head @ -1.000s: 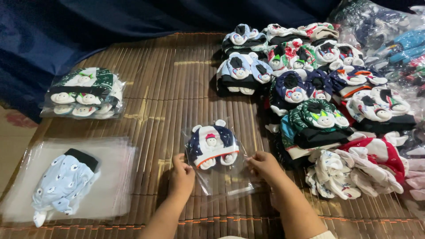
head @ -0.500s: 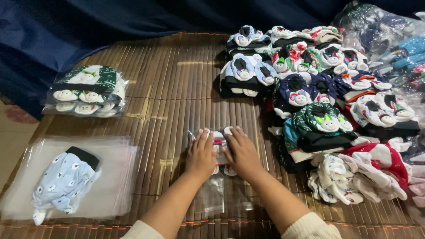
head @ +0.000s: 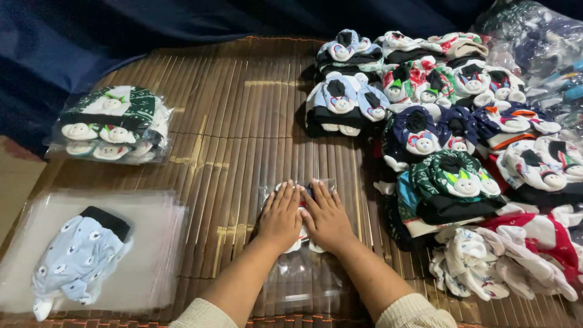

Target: Folding baby hats and placing them into individual plastic bags for packaging.

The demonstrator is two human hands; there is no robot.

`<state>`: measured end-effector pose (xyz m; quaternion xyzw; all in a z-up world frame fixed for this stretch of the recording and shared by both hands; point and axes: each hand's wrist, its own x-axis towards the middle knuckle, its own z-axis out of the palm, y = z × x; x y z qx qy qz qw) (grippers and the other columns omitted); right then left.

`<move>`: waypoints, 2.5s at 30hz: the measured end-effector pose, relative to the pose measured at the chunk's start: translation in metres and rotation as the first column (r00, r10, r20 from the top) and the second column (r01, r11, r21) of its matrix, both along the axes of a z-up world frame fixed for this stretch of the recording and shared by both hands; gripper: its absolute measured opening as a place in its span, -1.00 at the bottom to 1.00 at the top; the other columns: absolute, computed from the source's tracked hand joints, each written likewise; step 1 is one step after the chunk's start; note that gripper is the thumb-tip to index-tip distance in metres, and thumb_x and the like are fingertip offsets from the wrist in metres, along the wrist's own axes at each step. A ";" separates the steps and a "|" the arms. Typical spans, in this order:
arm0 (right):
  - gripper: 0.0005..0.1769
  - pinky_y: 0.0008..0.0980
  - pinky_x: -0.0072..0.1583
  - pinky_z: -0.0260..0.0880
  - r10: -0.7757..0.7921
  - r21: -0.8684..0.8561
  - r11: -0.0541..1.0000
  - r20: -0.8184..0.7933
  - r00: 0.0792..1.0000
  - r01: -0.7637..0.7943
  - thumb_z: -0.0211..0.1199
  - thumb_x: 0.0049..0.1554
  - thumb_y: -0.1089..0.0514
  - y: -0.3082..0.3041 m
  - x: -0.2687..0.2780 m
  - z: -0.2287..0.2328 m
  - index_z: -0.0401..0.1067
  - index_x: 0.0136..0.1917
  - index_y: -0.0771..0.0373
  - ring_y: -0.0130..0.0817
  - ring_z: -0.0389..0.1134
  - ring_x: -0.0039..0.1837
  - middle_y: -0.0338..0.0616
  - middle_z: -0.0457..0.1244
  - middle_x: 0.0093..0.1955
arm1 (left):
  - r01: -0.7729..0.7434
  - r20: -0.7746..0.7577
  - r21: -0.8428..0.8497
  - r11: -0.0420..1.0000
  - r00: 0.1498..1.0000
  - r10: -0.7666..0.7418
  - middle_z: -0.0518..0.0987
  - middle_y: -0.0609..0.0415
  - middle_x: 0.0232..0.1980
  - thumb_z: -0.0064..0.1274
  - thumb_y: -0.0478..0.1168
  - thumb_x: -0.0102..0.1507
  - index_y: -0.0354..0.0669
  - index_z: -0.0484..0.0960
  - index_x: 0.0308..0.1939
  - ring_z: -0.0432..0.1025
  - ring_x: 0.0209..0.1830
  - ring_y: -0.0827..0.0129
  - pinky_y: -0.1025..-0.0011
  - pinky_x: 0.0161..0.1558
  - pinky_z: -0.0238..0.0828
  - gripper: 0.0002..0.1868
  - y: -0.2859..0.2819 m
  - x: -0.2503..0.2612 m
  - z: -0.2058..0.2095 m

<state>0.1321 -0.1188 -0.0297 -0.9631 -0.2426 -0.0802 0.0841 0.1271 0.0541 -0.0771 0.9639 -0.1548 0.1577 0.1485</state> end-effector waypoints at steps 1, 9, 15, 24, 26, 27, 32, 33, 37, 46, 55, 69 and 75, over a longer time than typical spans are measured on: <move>-0.31 0.06 0.55 -0.12 0.000 -0.001 1.000 -0.003 1.000 0.000 -0.16 0.31 -0.26 0.000 0.001 0.000 0.03 0.66 -0.14 -0.14 -0.15 0.69 -0.09 -0.12 0.71 | 0.000 -0.003 -0.001 1.000 1.000 0.000 0.13 -0.18 0.62 -0.17 -0.10 0.26 -0.19 0.18 0.55 0.05 0.61 0.03 -0.05 0.48 -0.04 -0.25 0.000 0.000 0.001; -0.29 0.10 0.55 -0.15 0.023 0.010 1.000 -0.063 0.998 -0.023 -0.20 0.31 -0.33 -0.004 0.005 -0.009 0.02 0.66 -0.16 -0.14 -0.14 0.69 -0.08 -0.11 0.70 | 0.021 0.000 -0.091 0.996 1.000 -0.021 0.15 -0.17 0.61 -0.14 -0.08 0.26 -0.13 0.17 0.57 0.06 0.61 0.01 -0.04 0.49 -0.06 -0.23 0.002 -0.005 0.006; -0.31 0.12 0.55 -0.16 0.065 0.108 0.992 -0.040 0.997 -0.060 -0.10 0.32 -0.25 -0.006 0.000 -0.006 0.05 0.65 -0.10 -0.07 -0.18 0.70 -0.04 -0.11 0.70 | 0.012 0.075 -0.149 0.989 0.997 -0.001 0.23 -0.23 0.56 -0.04 -0.04 0.24 -0.12 0.24 0.54 0.15 0.56 -0.04 0.00 0.47 0.05 -0.23 0.005 -0.008 0.007; -0.35 0.15 0.54 -0.18 0.116 0.340 0.933 0.036 0.993 -0.121 0.23 0.21 -0.15 -0.016 -0.022 0.012 0.27 0.53 -0.07 -0.06 -0.13 0.69 -0.15 0.02 0.65 | 0.120 0.279 -0.139 0.983 0.957 -0.077 0.37 -0.08 0.48 0.00 -0.02 0.27 -0.06 0.38 0.48 0.28 0.48 0.09 -0.02 0.43 0.08 -0.32 0.007 -0.038 0.015; -0.31 0.16 0.55 -0.20 0.121 0.344 0.930 0.055 0.991 -0.132 0.23 0.18 -0.10 -0.013 -0.031 0.014 0.24 0.53 0.05 -0.04 -0.15 0.70 -0.10 -0.02 0.67 | 0.118 0.211 -0.151 0.982 0.974 -0.084 0.31 -0.13 0.52 -0.04 -0.08 0.27 -0.19 0.34 0.47 0.20 0.54 0.07 -0.04 0.47 -0.02 -0.33 0.001 -0.053 0.025; -0.27 0.17 0.56 -0.21 0.124 0.347 0.927 0.074 0.989 -0.142 0.24 0.15 -0.06 -0.012 -0.036 0.014 0.22 0.53 0.16 -0.02 -0.17 0.71 -0.05 -0.05 0.68 | 0.115 0.141 -0.164 0.980 0.986 -0.092 0.25 -0.18 0.57 -0.07 -0.14 0.28 -0.31 0.30 0.46 0.12 0.59 0.06 -0.06 0.51 -0.13 -0.33 -0.002 -0.060 0.029; -0.27 0.02 0.53 -0.10 0.149 0.281 0.945 0.086 0.985 -0.168 0.13 0.22 -0.10 -0.014 -0.037 0.006 0.14 0.58 0.17 0.02 -0.12 0.68 0.04 -0.07 0.68 | 0.122 0.162 -0.104 0.987 0.981 -0.104 0.18 -0.19 0.60 -0.10 -0.03 0.31 -0.32 0.29 0.46 0.04 0.63 0.06 -0.03 0.53 -0.17 -0.31 0.000 -0.060 0.014; -0.27 -0.06 0.54 -0.09 0.159 0.267 0.946 0.110 0.981 -0.184 0.09 0.24 -0.13 -0.013 -0.038 0.007 0.13 0.59 0.17 -0.01 -0.05 0.66 0.05 -0.04 0.67 | 0.130 0.163 -0.111 0.985 0.980 -0.111 0.19 -0.17 0.60 -0.09 0.00 0.31 -0.30 0.33 0.44 0.04 0.63 0.06 -0.04 0.53 -0.16 -0.33 0.000 -0.059 0.012; -0.25 -0.06 0.56 -0.13 0.160 0.238 0.955 0.098 0.982 -0.179 0.08 0.24 -0.13 -0.015 -0.036 0.001 0.10 0.61 0.17 -0.05 -0.10 0.68 0.04 -0.08 0.69 | 0.110 0.189 -0.062 0.992 0.977 -0.097 0.15 -0.15 0.62 -0.12 0.02 0.32 -0.29 0.27 0.48 0.00 0.64 0.08 -0.02 0.54 -0.19 -0.29 -0.001 -0.059 0.006; -0.28 -0.03 0.53 -0.11 0.183 0.206 0.959 0.074 0.980 -0.195 0.07 0.23 -0.13 -0.019 -0.032 -0.006 0.17 0.56 0.24 -0.07 -0.12 0.69 0.06 -0.09 0.69 | 0.080 0.166 -0.026 0.996 0.983 -0.075 0.19 -0.17 0.60 -0.12 0.05 0.32 -0.32 0.26 0.47 0.04 0.62 0.05 -0.05 0.52 -0.16 -0.27 -0.004 -0.060 0.005; -0.10 0.07 0.58 -0.24 0.215 0.249 0.945 0.020 0.976 -0.213 0.26 0.14 -0.14 -0.026 -0.053 0.013 0.04 0.63 0.13 -0.11 -0.23 0.72 -0.04 -0.20 0.74 | 0.089 0.123 -0.144 0.986 0.990 -0.071 0.07 -0.10 0.66 -0.11 0.03 0.36 -0.13 0.18 0.57 -0.03 0.65 0.02 -0.13 0.52 -0.25 -0.28 -0.001 -0.087 0.035; -0.13 0.04 0.56 -0.28 0.219 0.095 0.970 0.051 0.974 -0.223 0.15 0.20 -0.25 -0.034 -0.082 -0.006 0.02 0.65 0.07 -0.08 -0.27 0.72 -0.02 -0.21 0.73 | -0.044 0.181 0.133 0.990 0.983 0.020 -0.12 -0.09 0.72 -0.10 0.35 0.25 -0.04 0.03 0.62 -0.19 0.70 0.12 -0.22 0.51 -0.37 -0.01 0.006 -0.117 -0.012; -0.10 0.00 0.55 -0.22 0.210 0.023 0.976 0.165 0.964 -0.217 0.13 0.18 -0.30 -0.034 -0.078 -0.013 0.02 0.65 0.08 -0.08 -0.20 0.71 0.01 -0.18 0.73 | -0.043 0.197 0.139 0.989 0.980 0.015 -0.09 -0.08 0.71 -0.08 0.35 0.25 -0.05 0.05 0.61 -0.16 0.70 0.13 -0.20 0.52 -0.33 -0.01 0.007 -0.112 -0.014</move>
